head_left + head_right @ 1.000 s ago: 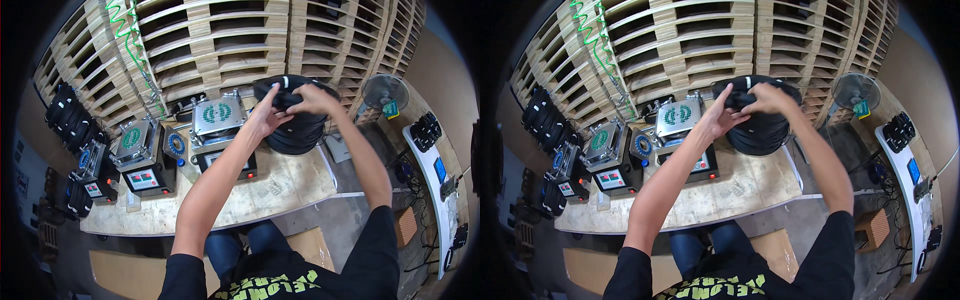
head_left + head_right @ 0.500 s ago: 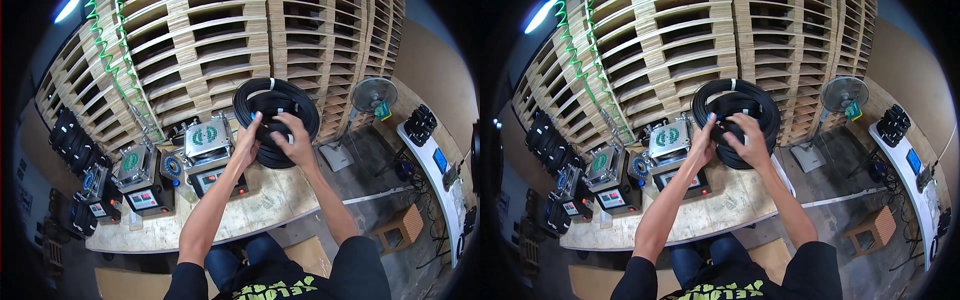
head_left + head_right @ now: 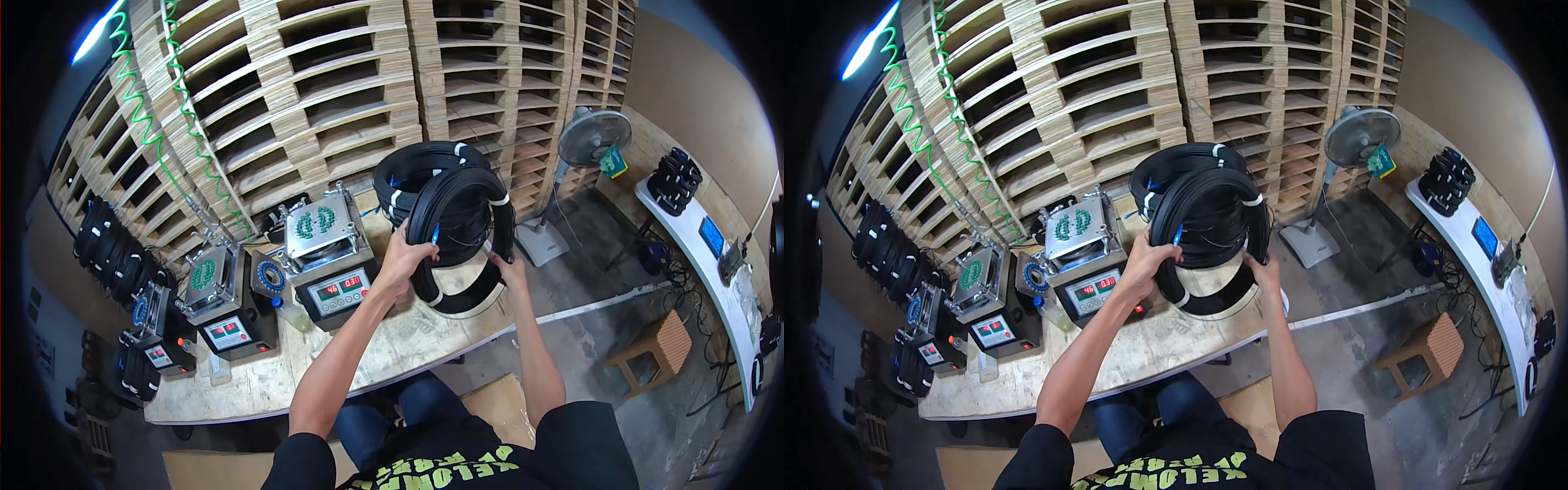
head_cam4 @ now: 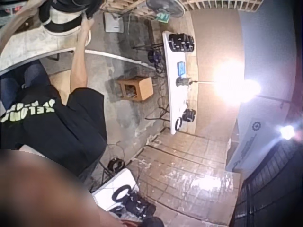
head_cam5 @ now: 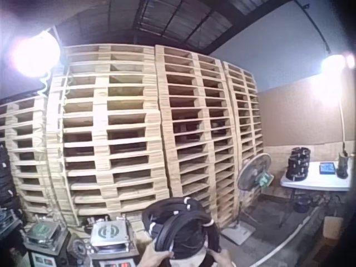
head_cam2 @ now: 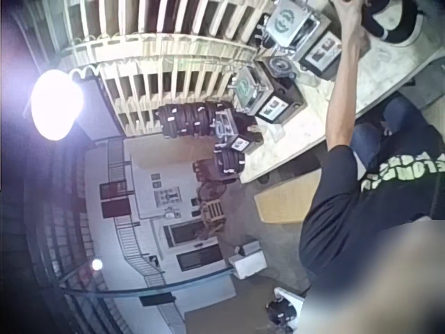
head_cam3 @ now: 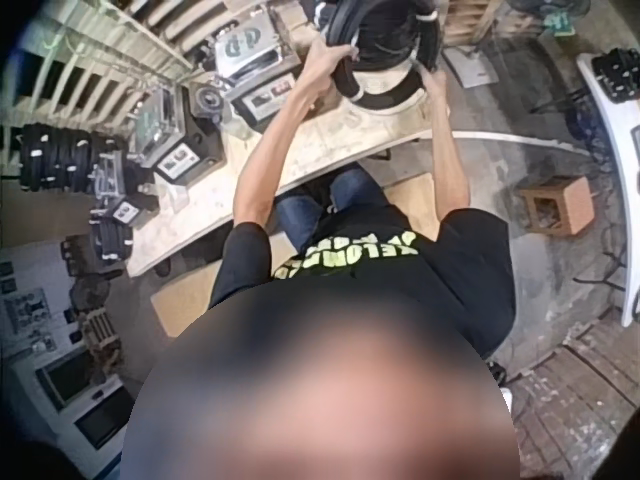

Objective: Preparing and labeling wire coils using industrial equipment.

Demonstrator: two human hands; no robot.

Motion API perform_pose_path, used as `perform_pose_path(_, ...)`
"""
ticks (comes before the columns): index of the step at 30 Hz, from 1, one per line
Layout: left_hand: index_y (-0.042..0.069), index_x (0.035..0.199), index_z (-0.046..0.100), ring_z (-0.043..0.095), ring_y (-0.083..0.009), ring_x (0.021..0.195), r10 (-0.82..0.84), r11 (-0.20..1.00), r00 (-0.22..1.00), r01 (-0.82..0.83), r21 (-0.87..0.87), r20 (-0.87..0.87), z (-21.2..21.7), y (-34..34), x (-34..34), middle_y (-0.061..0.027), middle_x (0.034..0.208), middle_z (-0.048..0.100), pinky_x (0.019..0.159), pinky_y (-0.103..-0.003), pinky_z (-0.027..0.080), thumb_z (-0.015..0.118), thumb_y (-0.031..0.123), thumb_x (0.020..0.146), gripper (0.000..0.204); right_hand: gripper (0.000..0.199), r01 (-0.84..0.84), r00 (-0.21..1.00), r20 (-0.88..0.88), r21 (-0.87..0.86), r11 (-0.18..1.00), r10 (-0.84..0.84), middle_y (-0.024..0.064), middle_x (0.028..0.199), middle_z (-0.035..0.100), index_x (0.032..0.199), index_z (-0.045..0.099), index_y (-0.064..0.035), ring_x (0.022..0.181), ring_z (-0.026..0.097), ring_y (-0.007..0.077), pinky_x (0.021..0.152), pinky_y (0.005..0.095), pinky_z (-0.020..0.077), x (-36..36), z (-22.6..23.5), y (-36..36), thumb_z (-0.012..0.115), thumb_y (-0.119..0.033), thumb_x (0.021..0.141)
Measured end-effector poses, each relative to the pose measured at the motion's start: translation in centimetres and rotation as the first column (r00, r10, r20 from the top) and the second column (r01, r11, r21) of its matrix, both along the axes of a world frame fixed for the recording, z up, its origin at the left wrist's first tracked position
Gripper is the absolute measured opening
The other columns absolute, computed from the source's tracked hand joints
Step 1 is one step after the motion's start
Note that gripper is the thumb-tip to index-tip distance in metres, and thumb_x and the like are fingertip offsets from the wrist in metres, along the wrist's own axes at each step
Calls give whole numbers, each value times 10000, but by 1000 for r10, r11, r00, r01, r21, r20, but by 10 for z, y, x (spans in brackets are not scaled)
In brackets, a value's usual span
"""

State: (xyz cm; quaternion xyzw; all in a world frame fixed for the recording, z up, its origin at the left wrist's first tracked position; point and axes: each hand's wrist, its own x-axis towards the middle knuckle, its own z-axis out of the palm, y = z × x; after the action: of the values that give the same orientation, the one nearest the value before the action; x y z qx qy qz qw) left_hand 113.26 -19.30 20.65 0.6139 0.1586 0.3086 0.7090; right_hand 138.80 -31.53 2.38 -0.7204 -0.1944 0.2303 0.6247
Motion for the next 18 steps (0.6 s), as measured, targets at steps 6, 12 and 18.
perform_pose_path(6, 25, 1238, 534, 653, -153, 808, -45, 992, 996, 35, -122, -77, -16, -25, -82, -46, 932, 617, 767, -311, 555, 770, -8, 762, 532, 515, 88, 995, -74, 318, 944, -68, 139, 960, 683, 1257, 532, 48, 797, 667, 190, 724, 304, 532, -65, 34, -22, 759, -130, 830)
perform_pose_path(12, 79, 1579, 223, 598, -265, 1210, -247, 963, 968, 240, -123, -38, -16, 2, -178, -134, 1338, 555, 1051, -429, 490, 978, 427, 579, 1300, 448, -113, 947, 320, 263, 958, 23, 122, 968, 688, 1235, 540, 50, 845, 665, 174, 742, 309, 530, -96, 78, -18, 740, -92, 859)
perform_pose_path(18, 128, 1597, 268, 421, -222, 1408, 277, 858, 911, -92, 505, -304, -9, -14, -210, -120, 1523, 450, 1177, -348, 316, 911, 223, 698, 1109, 507, -318, 747, 651, 174, 932, 133, 183, 1123, 696, 1250, 616, -53, 1058, 684, 327, 880, 366, 528, -172, 113, 16, 741, 52, 770)
